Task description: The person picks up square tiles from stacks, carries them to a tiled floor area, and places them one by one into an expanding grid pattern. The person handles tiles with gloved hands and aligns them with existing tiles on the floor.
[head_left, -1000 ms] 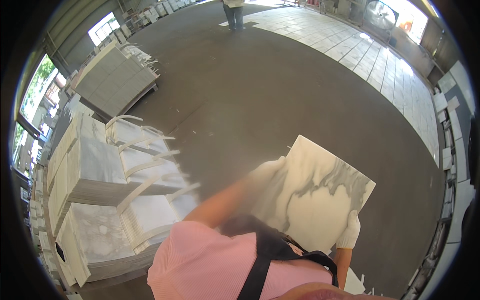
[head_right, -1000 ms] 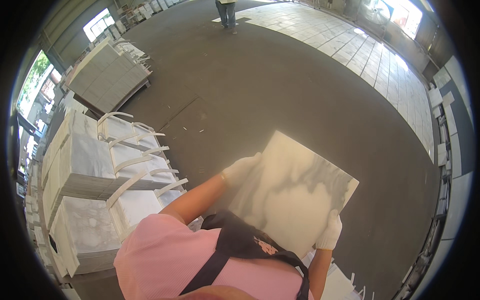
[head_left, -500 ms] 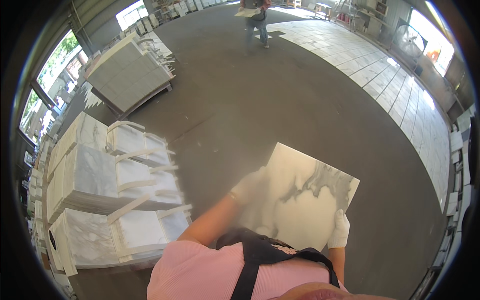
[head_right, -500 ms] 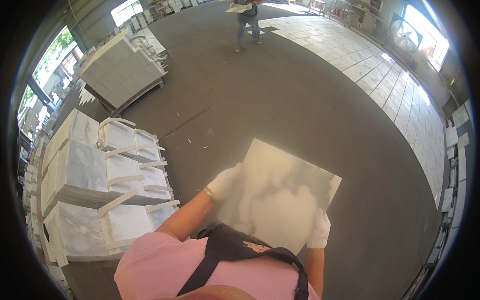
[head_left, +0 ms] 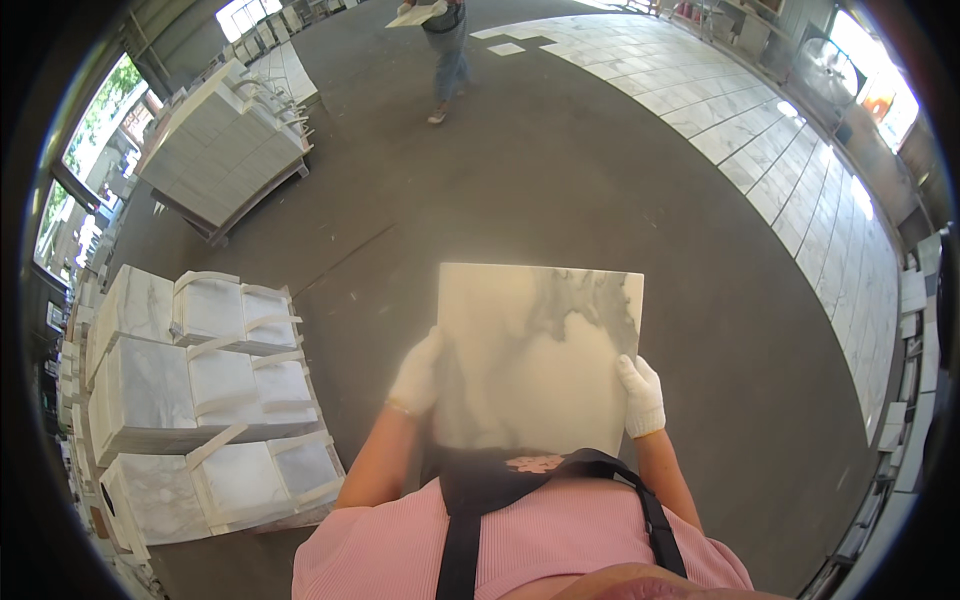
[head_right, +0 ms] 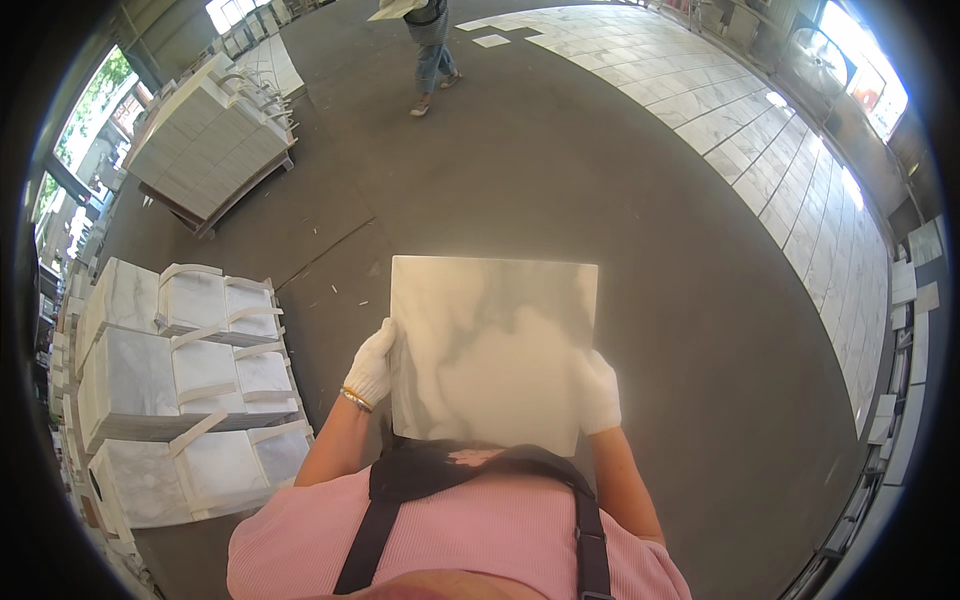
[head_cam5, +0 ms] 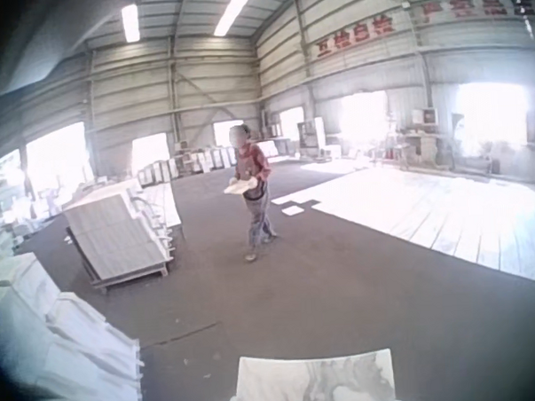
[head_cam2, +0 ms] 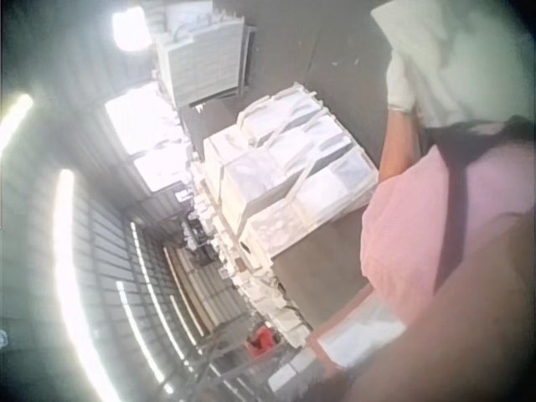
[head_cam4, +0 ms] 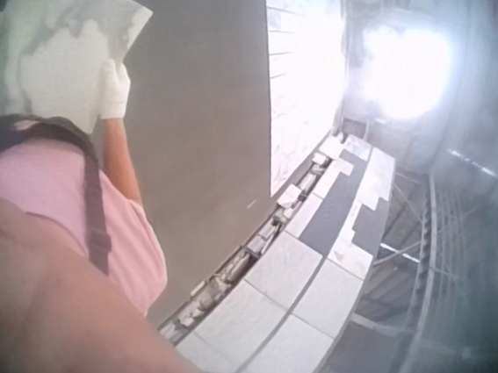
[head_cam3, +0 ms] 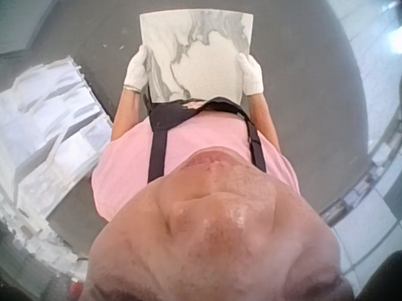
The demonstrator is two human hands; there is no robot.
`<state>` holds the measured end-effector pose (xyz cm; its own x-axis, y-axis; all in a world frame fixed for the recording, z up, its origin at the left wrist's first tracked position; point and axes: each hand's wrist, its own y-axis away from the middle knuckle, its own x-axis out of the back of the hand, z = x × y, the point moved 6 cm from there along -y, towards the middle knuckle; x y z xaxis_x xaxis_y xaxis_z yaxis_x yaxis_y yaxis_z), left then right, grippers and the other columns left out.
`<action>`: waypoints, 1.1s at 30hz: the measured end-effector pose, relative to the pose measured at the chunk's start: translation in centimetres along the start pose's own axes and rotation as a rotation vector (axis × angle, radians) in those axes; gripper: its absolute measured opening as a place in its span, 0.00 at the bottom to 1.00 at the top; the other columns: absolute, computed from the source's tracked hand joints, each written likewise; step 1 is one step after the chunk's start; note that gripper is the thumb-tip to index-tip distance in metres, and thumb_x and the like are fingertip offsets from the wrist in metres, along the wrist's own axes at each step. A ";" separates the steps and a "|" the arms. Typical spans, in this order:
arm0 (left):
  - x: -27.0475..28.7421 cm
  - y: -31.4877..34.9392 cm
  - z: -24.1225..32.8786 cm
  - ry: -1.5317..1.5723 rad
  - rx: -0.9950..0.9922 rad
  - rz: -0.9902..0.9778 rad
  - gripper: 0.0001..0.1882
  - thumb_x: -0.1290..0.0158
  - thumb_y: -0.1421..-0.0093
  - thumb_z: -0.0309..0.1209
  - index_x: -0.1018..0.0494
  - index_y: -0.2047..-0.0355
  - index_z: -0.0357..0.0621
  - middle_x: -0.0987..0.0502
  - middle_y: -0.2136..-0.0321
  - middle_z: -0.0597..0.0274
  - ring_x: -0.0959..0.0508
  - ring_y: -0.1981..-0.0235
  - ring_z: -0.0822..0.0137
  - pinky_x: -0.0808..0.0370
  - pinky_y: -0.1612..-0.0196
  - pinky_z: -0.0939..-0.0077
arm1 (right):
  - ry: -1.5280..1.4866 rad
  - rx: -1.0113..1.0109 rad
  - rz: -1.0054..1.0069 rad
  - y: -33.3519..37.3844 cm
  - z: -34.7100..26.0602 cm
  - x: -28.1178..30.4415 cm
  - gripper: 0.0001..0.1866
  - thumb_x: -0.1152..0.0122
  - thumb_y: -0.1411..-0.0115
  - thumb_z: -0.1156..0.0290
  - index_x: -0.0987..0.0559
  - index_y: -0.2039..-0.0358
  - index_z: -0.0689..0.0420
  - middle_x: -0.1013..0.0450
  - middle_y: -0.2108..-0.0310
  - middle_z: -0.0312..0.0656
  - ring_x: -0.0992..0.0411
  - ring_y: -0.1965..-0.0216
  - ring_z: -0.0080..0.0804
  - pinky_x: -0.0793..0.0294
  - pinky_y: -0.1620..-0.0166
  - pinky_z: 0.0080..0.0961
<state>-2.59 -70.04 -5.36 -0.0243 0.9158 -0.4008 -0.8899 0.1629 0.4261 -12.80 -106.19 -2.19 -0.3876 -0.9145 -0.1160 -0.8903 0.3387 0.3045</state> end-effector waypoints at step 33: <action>-25.3 -67.4 24.0 -0.021 -0.147 0.193 0.26 0.53 0.26 0.42 0.32 0.37 0.33 0.26 0.39 0.57 0.27 0.39 0.63 0.33 0.34 0.66 | -0.002 -0.101 -0.169 -74.8 -22.2 -4.6 0.17 0.42 0.32 0.61 0.20 0.54 0.64 0.23 0.64 0.35 0.29 0.64 0.21 0.27 0.62 0.23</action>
<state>68.95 -95.42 -4.52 -0.1924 0.9325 -0.3058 -0.9263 -0.0697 0.3703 60.91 -132.23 -3.45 -0.2355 -0.9560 -0.1749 -0.9142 0.1568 0.3737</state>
